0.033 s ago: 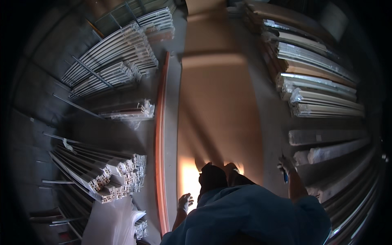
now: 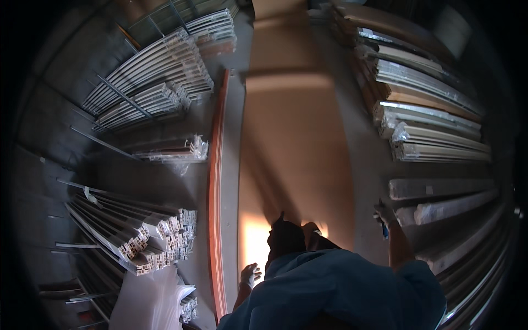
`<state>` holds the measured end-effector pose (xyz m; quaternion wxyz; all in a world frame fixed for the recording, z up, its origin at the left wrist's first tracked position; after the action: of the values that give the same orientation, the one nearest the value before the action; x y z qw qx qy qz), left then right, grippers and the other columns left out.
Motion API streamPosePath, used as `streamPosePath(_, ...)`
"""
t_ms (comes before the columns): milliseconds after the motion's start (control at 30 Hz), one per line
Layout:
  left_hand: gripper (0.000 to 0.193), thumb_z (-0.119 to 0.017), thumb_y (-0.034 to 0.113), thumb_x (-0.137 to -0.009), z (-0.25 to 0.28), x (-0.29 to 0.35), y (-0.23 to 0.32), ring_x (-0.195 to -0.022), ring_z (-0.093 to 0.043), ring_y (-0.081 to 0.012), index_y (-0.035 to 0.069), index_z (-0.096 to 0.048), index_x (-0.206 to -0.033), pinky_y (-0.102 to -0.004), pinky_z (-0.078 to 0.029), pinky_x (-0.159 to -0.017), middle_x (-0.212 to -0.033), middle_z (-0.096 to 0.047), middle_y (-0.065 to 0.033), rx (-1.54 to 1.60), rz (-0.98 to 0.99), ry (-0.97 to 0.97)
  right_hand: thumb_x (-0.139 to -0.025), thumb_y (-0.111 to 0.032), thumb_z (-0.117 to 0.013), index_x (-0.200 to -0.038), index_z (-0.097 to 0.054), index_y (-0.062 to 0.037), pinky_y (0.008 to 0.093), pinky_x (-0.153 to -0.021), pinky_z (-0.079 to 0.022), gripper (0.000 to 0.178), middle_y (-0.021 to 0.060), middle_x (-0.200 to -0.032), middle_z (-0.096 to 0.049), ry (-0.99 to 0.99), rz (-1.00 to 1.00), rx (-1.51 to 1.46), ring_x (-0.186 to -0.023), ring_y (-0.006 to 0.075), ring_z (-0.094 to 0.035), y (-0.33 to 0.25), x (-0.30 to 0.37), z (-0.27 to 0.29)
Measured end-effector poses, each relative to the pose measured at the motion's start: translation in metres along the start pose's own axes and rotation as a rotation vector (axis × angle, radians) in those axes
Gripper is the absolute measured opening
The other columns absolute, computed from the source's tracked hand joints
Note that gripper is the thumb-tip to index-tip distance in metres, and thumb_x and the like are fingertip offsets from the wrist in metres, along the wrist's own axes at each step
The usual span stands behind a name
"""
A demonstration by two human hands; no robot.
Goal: The person walks through a workshop and picks up a large sheet of cardboard. Using a utility knife, they cut the cardboard into smaller pieces on the floor, handling the sheet with both hands and making multiple cuts.
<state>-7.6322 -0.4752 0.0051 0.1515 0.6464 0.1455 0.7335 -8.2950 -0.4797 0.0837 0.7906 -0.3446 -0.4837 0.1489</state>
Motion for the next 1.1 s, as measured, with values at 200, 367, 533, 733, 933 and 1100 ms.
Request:
streamPosePath(200, 0.033, -0.056, 0.031, -0.091, -0.011, -0.069, 0.097, -0.085, -0.061, -0.0256, 0.009, -0.055, -0.116, -0.0395, -0.051, -0.076, -0.099, -0.062, -0.0104, -0.105, 0.103, -0.009, -0.084, -0.024, -0.065, -0.097, -0.061, -0.0088, 0.0254, -0.04, -0.042, 0.02, 0.0027, -0.065, -0.06, 0.102, 0.173, -0.024, -0.046, 0.0108, -0.053, -0.238, -0.13, -0.058)
streamPosePath(367, 0.028, -0.053, 0.032, -0.092, -0.009, -0.161, 0.29, -0.078, -0.059, -0.0221, 0.014, -0.057, -0.112, -0.0404, -0.05, -0.075, -0.092, -0.061, -0.0071, -0.126, 0.074, 0.088, -0.085, -0.022, -0.063, -0.093, -0.061, -0.0087, 0.0259, -0.042, -0.043, 0.016, 0.0022, -0.064, -0.058, -0.064, 0.034, 0.111, -0.048, 0.0113, -0.053, -0.229, -0.141, -0.113)
streamPosePath(533, 0.041, -0.056, 0.037, -0.089, -0.09, -0.226, 0.583, -0.097, -0.058, -0.0277, 0.01, -0.052, -0.119, -0.0467, -0.048, -0.08, -0.108, -0.059, -0.0079, -0.042, -0.368, 0.023, -0.085, -0.019, -0.064, -0.09, -0.059, -0.0074, 0.0293, -0.039, -0.038, 0.014, 0.0059, -0.066, -0.057, 0.005, -0.439, -0.126, -0.046, 0.0142, -0.049, -0.139, -0.128, -0.099)
streamPosePath(733, 0.031, -0.063, 0.032, -0.087, -0.244, -0.237, 0.748, -0.073, -0.06, -0.0173, 0.011, -0.058, -0.109, -0.0297, -0.05, -0.065, -0.087, -0.062, -0.0035, -0.018, -0.561, -0.111, -0.085, -0.016, -0.064, -0.089, -0.055, -0.0051, 0.0297, -0.036, -0.032, 0.015, 0.009, -0.063, -0.055, 0.012, -0.65, -0.173, -0.042, 0.0151, -0.047, -0.116, -0.191, -0.039)
streamPosePath(933, 0.02, -0.055, 0.023, -0.09, -0.379, -0.246, 0.682, -0.064, -0.06, -0.0173, 0.013, -0.06, -0.107, -0.0313, -0.05, -0.058, -0.084, -0.062, -0.0031, -0.144, -0.204, -0.3, -0.086, -0.019, -0.063, -0.09, -0.056, -0.0072, 0.028, -0.036, -0.032, 0.014, 0.004, -0.061, -0.054, 0.093, -0.309, -0.188, -0.041, 0.013, -0.047, -0.262, -0.36, 0.051)
streamPosePath(1100, 0.017, -0.062, 0.028, -0.088, -0.429, -0.222, 0.645, -0.055, -0.05, -0.006, 0.012, -0.058, -0.088, -0.0213, -0.041, -0.051, -0.067, -0.053, 0.0046, -0.294, -0.055, -0.176, -0.084, -0.023, -0.066, -0.09, -0.058, -0.007, 0.0243, -0.038, -0.036, 0.019, 0.0023, -0.063, -0.055, 0.017, -0.1, -0.036, -0.045, 0.0095, -0.048, -0.428, -0.487, 0.092)
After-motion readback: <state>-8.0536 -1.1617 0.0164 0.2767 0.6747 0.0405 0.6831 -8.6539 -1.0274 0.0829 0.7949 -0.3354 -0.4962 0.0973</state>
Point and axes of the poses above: each hand's wrist, its own x-axis away from the middle knuckle, its own z-axis out of the back of the hand, y = z × x, the point moved 9 cm from there along -x, towards the middle knuckle
